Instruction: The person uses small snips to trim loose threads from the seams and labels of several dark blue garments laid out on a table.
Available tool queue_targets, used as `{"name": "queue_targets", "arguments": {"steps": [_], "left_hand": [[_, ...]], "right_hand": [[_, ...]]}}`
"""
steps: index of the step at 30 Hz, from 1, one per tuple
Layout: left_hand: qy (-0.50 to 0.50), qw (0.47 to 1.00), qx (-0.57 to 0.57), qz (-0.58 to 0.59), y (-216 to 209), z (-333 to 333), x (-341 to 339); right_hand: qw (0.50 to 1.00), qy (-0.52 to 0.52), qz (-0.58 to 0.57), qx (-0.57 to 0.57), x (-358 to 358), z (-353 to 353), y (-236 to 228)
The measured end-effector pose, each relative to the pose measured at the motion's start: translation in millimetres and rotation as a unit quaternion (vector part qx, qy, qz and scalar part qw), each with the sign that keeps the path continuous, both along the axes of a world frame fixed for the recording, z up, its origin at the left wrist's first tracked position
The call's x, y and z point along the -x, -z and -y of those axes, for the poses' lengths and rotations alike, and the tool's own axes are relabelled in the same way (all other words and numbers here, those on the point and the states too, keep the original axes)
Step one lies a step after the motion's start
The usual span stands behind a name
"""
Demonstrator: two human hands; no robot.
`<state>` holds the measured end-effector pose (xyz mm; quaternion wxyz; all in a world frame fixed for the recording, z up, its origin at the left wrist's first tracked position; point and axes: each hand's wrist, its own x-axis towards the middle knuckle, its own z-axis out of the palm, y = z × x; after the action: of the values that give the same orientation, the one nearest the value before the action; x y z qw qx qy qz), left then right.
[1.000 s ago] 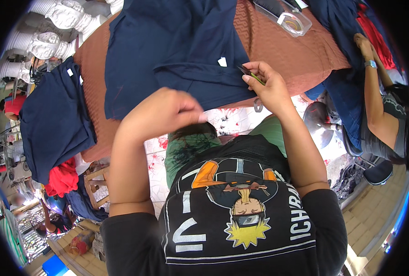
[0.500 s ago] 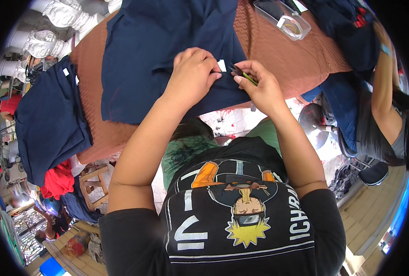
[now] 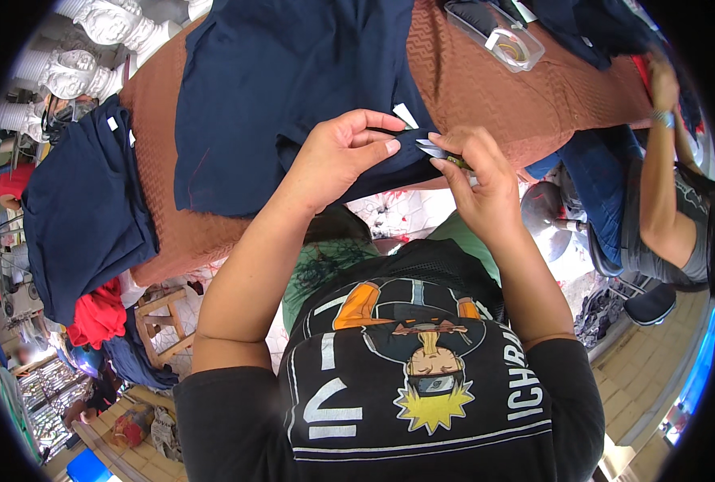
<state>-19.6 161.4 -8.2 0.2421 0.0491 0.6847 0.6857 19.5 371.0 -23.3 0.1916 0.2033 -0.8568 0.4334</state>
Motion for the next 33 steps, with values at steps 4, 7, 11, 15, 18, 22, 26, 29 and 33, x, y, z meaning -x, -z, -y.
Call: {"name": "queue_targets", "arguments": {"steps": [4, 7, 11, 15, 18, 22, 26, 29, 33], "left_hand": [[-0.006, 1.000, -0.014, 0.009, -0.6, 0.5, -1.0], [-0.007, 1.000, -0.017, 0.008, -1.3, 0.7, -1.8], [-0.006, 1.000, -0.017, 0.009, -2.4, 0.8, -2.4], [-0.002, 0.999, -0.031, 0.010, -2.9, 0.4, -2.3], [0.000, 0.999, -0.036, 0.001, -2.1, 1.2, -2.3], [-0.002, 1.000, 0.001, -0.030, -2.0, 0.7, -3.3], [-0.039, 0.932, 0.124, -0.337, -10.8, -20.5, -21.2], [-0.127, 0.757, 0.250, -0.590, -10.6, -24.1, -15.7], [-0.102, 0.779, 0.414, -0.461, 16.3, 8.6, -25.1]], "right_hand": [[0.999, 0.008, -0.017, -0.032, -2.1, -2.6, -1.8], [0.997, 0.010, -0.032, -0.066, -2.9, -2.9, -5.3], [0.999, -0.007, -0.027, -0.044, -2.8, -0.3, -7.4], [0.995, -0.018, 0.061, 0.072, -6.5, 3.6, -15.5], [0.999, -0.027, 0.033, 0.030, -4.5, 1.6, -15.1], [0.999, -0.046, 0.014, -0.013, -0.2, -3.3, -16.2], [0.997, -0.054, 0.037, -0.043, 11.0, 1.7, -35.5], [0.997, 0.034, -0.025, -0.061, 13.2, -15.4, -49.2], [0.933, 0.269, 0.172, -0.167, 7.4, -78.4, -70.4]]}}
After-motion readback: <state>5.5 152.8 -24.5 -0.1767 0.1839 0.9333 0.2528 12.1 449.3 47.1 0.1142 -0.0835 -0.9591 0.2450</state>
